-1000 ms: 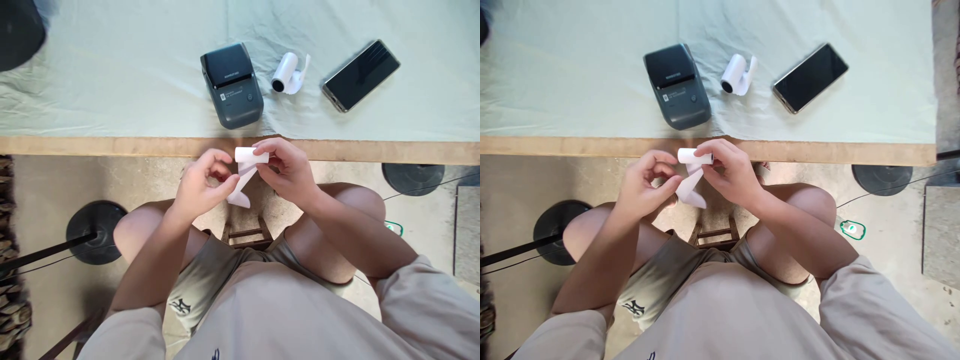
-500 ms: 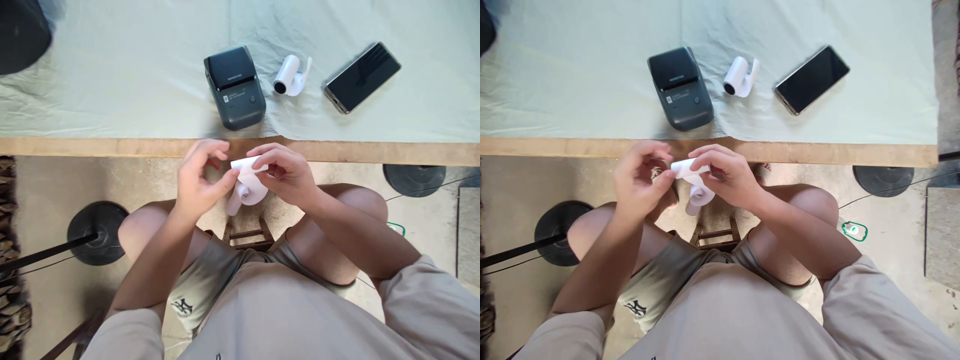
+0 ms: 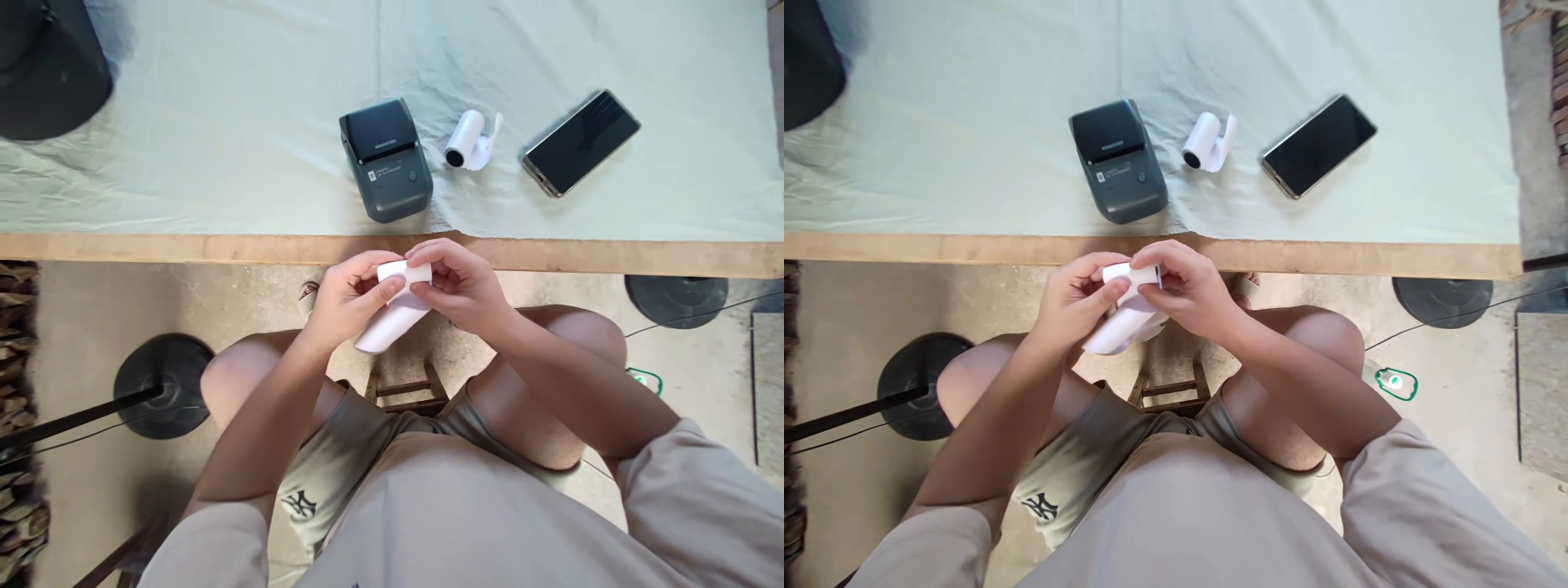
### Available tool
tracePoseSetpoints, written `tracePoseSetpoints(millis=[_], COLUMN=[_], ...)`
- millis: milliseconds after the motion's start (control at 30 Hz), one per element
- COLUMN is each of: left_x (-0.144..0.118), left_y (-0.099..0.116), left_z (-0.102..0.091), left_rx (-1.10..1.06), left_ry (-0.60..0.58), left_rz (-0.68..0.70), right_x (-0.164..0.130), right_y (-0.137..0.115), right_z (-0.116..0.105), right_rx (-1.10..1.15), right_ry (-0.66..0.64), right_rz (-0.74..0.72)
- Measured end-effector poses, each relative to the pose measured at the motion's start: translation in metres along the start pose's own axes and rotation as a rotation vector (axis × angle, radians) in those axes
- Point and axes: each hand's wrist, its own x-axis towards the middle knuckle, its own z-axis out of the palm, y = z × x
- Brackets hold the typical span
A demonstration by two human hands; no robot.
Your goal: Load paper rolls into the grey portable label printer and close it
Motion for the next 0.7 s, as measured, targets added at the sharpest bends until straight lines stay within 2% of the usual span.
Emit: tracePoseSetpoints(millis=[133,333,500,600,700], left_x=[-0.001,0.0,-0.001,-0.001,0.001], left_y=[-0.004,-0.001,-0.01,-0.014,-0.016], left_z=[0.001,0.0,0.003,0.004,0.003], left_rx=[-0.046,0.067,-0.087,-0.137,-0.03], left_ry=[0.043,-0.015,-0.003,-0.025,-0.019], left_rz=[0.067,0.078,0.086,0.054,0.114], right_x=[0.0,0.0,0.0,-0.001,-0.001], right_y=[-0.002,-0.004,-0.003,-0.004,-0.006], right_z=[0.0,-0.004,-0.005,-0.005,-0.004], right_rx=[0.023,-0.012,0.1,0.01,-0.003], right_ry=[-0.021,-0.011,-0.004,0.021,0.009], right_rz=[0.028,-0.022,0.113,0.051,0.028])
